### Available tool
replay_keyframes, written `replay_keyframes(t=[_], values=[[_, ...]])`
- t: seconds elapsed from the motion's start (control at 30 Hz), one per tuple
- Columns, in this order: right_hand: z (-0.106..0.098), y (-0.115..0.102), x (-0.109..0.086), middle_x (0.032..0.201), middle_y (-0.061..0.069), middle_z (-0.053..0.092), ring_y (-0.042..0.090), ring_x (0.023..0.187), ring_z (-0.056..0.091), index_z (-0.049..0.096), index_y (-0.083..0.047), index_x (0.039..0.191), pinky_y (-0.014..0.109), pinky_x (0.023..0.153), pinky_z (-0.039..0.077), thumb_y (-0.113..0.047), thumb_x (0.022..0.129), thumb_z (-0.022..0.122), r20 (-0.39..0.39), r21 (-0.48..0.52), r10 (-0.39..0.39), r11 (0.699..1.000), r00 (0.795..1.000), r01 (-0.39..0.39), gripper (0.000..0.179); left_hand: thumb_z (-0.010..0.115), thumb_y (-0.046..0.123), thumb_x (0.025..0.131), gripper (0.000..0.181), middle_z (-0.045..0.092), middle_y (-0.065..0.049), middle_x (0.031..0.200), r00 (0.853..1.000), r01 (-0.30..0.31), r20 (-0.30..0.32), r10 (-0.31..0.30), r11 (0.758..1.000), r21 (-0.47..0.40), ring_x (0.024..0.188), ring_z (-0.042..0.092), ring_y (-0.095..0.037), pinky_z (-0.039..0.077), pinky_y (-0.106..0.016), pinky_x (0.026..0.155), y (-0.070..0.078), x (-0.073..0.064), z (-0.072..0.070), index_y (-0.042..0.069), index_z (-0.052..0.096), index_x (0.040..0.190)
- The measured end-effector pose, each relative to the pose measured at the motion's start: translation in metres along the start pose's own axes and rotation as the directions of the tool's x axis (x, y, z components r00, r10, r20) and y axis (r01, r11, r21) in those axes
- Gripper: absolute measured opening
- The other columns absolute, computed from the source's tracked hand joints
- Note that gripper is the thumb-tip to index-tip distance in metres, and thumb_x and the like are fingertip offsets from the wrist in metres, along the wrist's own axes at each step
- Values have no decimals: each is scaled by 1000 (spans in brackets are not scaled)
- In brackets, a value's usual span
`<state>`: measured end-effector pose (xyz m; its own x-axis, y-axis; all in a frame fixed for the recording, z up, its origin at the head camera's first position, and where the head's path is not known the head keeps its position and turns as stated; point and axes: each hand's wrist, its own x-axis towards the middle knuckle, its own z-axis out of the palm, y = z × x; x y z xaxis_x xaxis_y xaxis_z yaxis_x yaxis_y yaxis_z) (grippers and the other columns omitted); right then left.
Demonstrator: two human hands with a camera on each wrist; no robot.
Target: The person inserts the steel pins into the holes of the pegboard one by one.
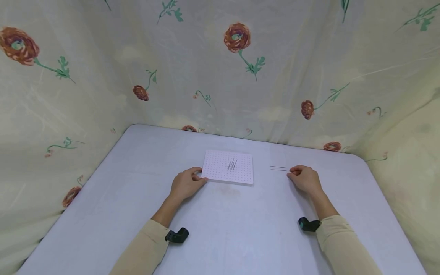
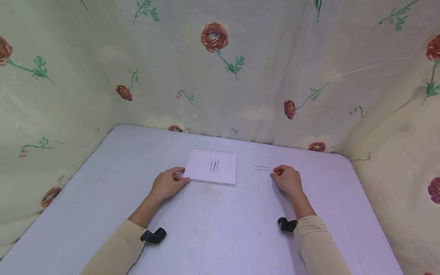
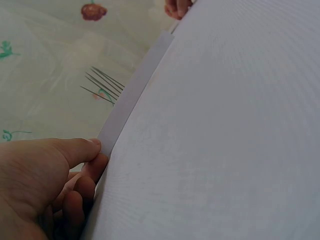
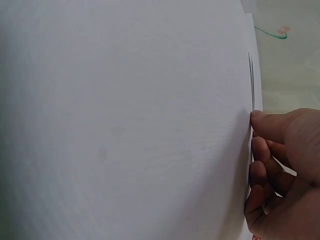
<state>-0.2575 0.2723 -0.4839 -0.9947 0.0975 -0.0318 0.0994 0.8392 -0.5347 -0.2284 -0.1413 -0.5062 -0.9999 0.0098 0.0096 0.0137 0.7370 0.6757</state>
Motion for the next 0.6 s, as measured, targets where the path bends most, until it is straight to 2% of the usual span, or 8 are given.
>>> replay_keyframes(t=[0.33, 0.6], values=[[6, -4, 1, 104, 21, 72, 33, 93, 64, 71, 1, 111, 43, 80, 48, -20, 99, 64, -13, 14, 27, 1000, 1000, -27, 26, 76, 39, 90, 51, 78, 1, 88, 1000, 8, 8, -8, 1000, -9, 75, 67, -14, 45, -29, 66, 2, -2, 0, 12, 67, 133], [8, -7, 4, 104, 21, 73, 33, 93, 65, 74, 0, 109, 43, 79, 48, -20, 99, 63, -35, 13, 0, 1000, 999, 1, 25, 76, 38, 90, 51, 78, 0, 88, 1000, 10, -2, -10, 1000, -5, 75, 67, -15, 45, -30, 67, 3, -3, -2, 12, 67, 133]])
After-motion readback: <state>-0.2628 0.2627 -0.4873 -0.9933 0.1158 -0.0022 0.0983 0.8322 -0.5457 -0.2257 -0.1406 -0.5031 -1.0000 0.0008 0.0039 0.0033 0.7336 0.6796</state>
